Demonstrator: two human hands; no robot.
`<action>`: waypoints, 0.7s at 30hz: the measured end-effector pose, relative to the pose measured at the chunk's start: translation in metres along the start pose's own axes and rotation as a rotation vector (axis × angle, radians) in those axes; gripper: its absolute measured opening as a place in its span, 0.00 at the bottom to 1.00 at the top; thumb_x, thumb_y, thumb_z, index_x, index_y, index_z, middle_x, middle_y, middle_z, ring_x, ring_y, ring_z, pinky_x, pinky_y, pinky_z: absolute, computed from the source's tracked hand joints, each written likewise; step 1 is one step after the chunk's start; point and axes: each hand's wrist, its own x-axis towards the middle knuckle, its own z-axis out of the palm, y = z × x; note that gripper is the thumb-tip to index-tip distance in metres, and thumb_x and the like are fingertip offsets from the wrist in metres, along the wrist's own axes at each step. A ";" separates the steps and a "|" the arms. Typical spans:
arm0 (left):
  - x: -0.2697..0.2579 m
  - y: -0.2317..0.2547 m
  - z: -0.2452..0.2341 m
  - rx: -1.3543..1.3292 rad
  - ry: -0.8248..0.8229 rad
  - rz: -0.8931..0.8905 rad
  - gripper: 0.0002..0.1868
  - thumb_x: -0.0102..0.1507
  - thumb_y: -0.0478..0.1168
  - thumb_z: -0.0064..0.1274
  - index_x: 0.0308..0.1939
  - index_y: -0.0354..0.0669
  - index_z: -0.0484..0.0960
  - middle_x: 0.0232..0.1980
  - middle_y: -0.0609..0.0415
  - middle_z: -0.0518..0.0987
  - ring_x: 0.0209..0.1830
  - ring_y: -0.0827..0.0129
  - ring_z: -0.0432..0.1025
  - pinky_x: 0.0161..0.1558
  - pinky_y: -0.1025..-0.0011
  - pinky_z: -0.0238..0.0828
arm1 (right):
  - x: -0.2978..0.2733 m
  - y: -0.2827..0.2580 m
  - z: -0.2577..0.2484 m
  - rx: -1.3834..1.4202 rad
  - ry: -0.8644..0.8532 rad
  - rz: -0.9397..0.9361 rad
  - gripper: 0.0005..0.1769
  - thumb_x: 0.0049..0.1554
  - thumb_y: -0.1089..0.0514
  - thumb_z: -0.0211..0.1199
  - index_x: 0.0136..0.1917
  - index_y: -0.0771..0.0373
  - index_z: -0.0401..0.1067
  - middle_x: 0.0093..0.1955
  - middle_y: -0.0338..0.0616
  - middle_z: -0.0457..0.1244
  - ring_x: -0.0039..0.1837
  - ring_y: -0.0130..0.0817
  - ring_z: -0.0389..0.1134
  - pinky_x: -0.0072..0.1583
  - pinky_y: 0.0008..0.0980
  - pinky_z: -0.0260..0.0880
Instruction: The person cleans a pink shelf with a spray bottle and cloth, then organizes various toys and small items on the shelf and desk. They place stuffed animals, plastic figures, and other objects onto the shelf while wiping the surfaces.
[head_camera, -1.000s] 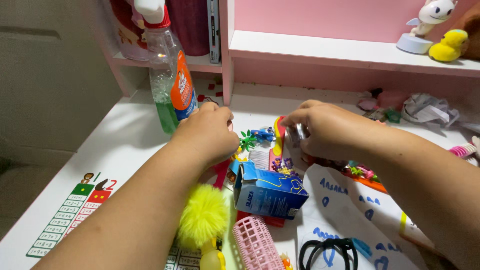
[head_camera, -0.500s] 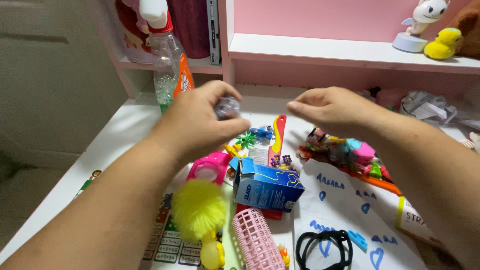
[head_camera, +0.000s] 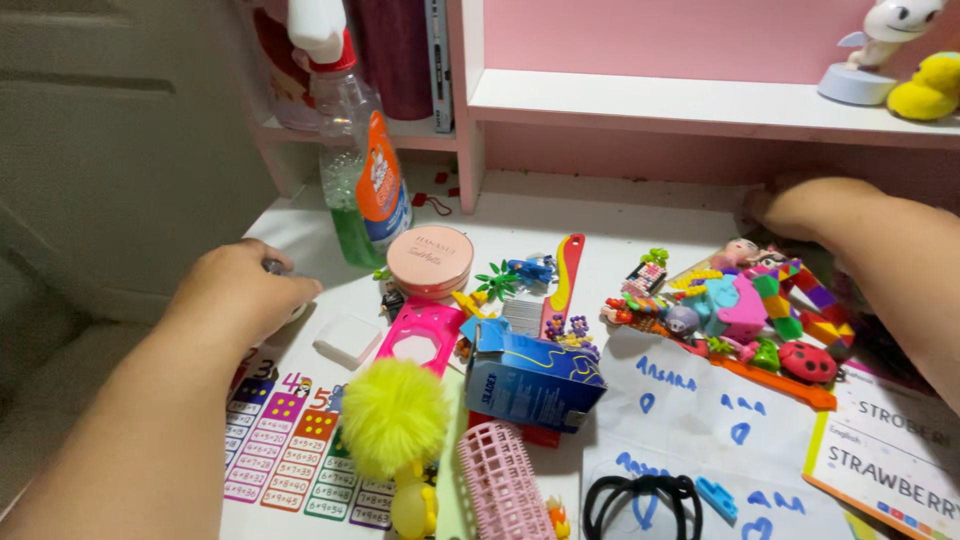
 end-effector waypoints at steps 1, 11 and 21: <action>0.003 -0.001 0.000 -0.008 -0.033 -0.018 0.33 0.51 0.52 0.68 0.58 0.44 0.84 0.52 0.40 0.85 0.50 0.52 0.81 0.54 0.58 0.75 | -0.014 -0.006 -0.001 -0.044 0.001 0.003 0.32 0.60 0.36 0.52 0.69 0.54 0.75 0.72 0.54 0.64 0.70 0.54 0.67 0.69 0.50 0.66; -0.074 0.116 -0.037 0.339 0.019 0.294 0.27 0.64 0.60 0.51 0.56 0.47 0.87 0.56 0.40 0.83 0.58 0.45 0.75 0.60 0.54 0.70 | -0.174 -0.025 -0.042 0.002 0.000 -0.110 0.27 0.58 0.36 0.54 0.60 0.51 0.80 0.62 0.47 0.70 0.65 0.49 0.70 0.68 0.44 0.67; -0.148 0.238 0.069 -0.021 -0.512 1.124 0.47 0.56 0.70 0.55 0.71 0.47 0.67 0.75 0.41 0.61 0.76 0.49 0.56 0.71 0.59 0.54 | -0.257 -0.032 -0.080 0.332 -0.217 -0.225 0.20 0.59 0.43 0.55 0.60 0.47 0.77 0.48 0.46 0.76 0.52 0.41 0.75 0.58 0.39 0.75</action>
